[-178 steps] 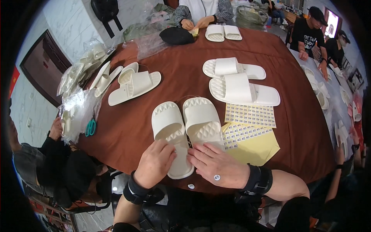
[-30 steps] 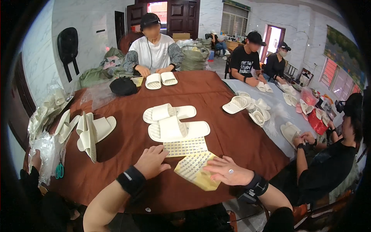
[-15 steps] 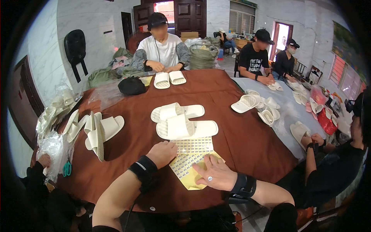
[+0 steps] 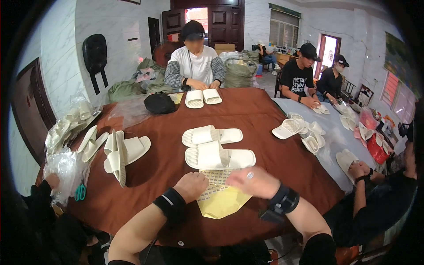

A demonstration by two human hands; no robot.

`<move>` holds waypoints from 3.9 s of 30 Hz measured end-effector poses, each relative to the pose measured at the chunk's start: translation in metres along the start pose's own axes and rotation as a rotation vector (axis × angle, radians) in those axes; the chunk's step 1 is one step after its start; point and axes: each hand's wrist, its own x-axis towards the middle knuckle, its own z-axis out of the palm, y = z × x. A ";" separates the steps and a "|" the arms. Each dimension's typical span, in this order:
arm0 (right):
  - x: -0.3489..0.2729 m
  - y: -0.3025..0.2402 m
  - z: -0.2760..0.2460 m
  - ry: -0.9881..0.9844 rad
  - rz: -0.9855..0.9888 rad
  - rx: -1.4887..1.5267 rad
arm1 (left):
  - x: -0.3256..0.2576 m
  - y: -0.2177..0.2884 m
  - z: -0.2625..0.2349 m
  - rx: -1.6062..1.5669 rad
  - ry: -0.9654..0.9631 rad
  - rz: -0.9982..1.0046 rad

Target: Applying size labels or adhesive stickers to the footbed of slippers.

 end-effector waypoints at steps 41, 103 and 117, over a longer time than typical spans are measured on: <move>0.030 0.052 0.000 -0.021 0.087 -0.220 | -0.071 -0.051 -0.058 -0.144 0.458 -0.408; 0.046 -0.100 0.020 0.103 -0.286 0.317 | -0.181 -0.141 -0.010 -0.606 0.287 -1.326; 0.054 -0.108 0.081 0.139 -0.073 0.896 | -0.123 0.006 -0.083 -1.637 0.792 -0.964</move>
